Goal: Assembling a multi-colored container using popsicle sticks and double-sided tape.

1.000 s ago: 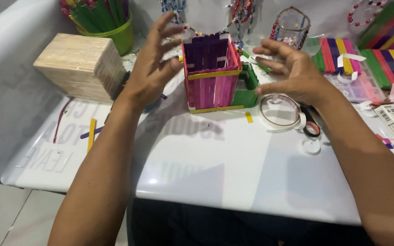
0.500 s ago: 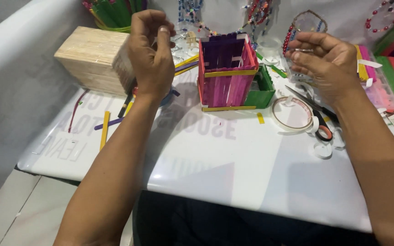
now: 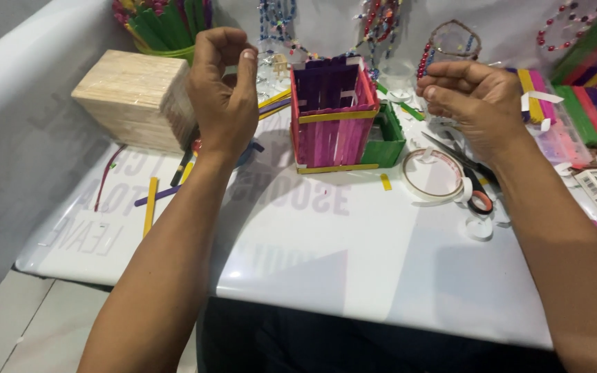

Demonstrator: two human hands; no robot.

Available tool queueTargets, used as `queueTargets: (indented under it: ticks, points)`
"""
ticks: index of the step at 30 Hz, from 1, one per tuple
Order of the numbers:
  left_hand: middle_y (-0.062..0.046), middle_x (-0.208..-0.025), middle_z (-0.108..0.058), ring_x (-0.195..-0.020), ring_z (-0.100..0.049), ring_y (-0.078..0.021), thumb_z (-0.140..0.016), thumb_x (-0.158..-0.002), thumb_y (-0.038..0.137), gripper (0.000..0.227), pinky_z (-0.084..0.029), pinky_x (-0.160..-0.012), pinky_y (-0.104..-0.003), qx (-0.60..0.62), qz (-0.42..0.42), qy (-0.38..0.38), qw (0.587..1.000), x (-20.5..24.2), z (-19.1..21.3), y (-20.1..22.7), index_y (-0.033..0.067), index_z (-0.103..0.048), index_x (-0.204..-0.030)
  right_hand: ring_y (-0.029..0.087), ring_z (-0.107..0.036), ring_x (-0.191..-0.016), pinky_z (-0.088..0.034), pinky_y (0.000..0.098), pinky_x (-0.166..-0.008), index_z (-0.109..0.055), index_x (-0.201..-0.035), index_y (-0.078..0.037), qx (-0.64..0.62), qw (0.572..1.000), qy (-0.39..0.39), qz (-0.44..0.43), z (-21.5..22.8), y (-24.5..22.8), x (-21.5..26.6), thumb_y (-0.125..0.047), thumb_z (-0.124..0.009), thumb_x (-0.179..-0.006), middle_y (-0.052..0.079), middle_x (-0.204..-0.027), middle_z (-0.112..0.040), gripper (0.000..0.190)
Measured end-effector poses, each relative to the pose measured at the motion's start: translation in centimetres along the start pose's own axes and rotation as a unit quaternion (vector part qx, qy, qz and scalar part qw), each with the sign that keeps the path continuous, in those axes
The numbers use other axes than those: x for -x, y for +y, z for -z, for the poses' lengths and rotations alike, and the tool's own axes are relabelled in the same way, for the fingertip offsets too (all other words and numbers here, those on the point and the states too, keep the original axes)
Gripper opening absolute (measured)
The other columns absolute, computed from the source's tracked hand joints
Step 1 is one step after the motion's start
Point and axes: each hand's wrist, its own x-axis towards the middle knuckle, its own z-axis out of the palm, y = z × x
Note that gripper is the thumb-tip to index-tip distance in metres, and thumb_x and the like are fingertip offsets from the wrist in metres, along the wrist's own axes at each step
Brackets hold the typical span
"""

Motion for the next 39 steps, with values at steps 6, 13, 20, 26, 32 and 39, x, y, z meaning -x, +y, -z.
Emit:
queueTargets:
  ticks: [6,13,20,26,32,39]
  points:
    - [-0.003,-0.094,-0.066,-0.087,-0.064,-0.0115,-0.056,-0.103,0.005,0.008,-0.050,-0.067,-0.023,0.014,0.005,-0.012,1.000,0.1,-0.1,0.1,0.0096,-0.057,-0.109,0.010,-0.075,-0.090,-0.061,0.0181,-0.072,-0.072,-0.116,-0.006,0.018,1.000,0.000,0.003,0.2,0.1,-0.1,-0.007,-0.078,-0.092,0.007,-0.101,-0.077,0.025]
    - [-0.006,-0.104,-0.065,-0.099,-0.065,-0.0161,-0.047,-0.109,0.042,0.037,-0.056,-0.078,-0.029,0.084,0.033,-0.089,0.992,0.1,0.8,0.6,0.0084,-0.057,-0.119,0.013,-0.075,-0.095,-0.061,0.0207,-0.076,-0.070,-0.119,-0.006,0.004,0.999,-0.046,-0.028,0.3,-0.7,0.2,-0.003,-0.076,-0.088,0.008,-0.108,-0.077,0.032]
    - [-0.028,-0.175,-0.012,-0.159,-0.025,-0.0537,-0.085,-0.065,0.061,0.137,-0.033,-0.122,-0.068,0.107,0.067,-0.386,0.914,0.0,1.8,1.0,0.0314,0.008,-0.161,0.024,-0.048,-0.145,-0.039,0.0400,-0.119,-0.042,-0.150,-0.011,0.163,0.960,-0.193,-0.120,-0.9,-3.5,1.0,-0.008,-0.084,-0.065,0.009,-0.153,-0.052,0.095]
    - [-0.027,-0.161,-0.029,-0.152,-0.047,-0.0399,-0.098,-0.073,0.022,0.144,-0.033,-0.129,-0.051,0.145,0.110,-0.427,0.886,0.4,1.4,0.8,0.0314,0.017,-0.159,0.022,-0.030,-0.155,-0.025,0.0349,-0.125,-0.027,-0.160,-0.015,0.200,0.940,-0.243,-0.134,-2.0,-2.2,1.2,-0.009,-0.092,-0.057,0.009,-0.168,-0.031,0.123]
    - [-0.029,-0.153,-0.050,-0.144,-0.057,-0.0363,-0.092,-0.082,0.016,0.132,-0.044,-0.125,-0.048,0.180,0.124,-0.422,0.880,0.4,1.3,1.5,0.0291,0.015,-0.160,0.025,-0.038,-0.153,-0.036,0.0373,-0.120,-0.038,-0.155,-0.016,0.192,0.951,-0.210,-0.119,-2.7,-2.5,1.8,-0.010,-0.091,-0.059,0.010,-0.164,-0.041,0.111]
    - [-0.025,-0.156,-0.054,-0.139,-0.066,-0.0351,-0.090,-0.084,0.031,0.129,-0.056,-0.121,-0.050,0.214,0.135,-0.408,0.877,-0.2,1.9,2.4,0.0284,0.014,-0.160,0.033,-0.041,-0.151,-0.044,0.0458,-0.115,-0.051,-0.146,-0.027,0.190,0.953,-0.190,-0.140,-2.4,-3.9,1.7,-0.009,-0.090,-0.057,0.004,-0.165,-0.043,0.099]
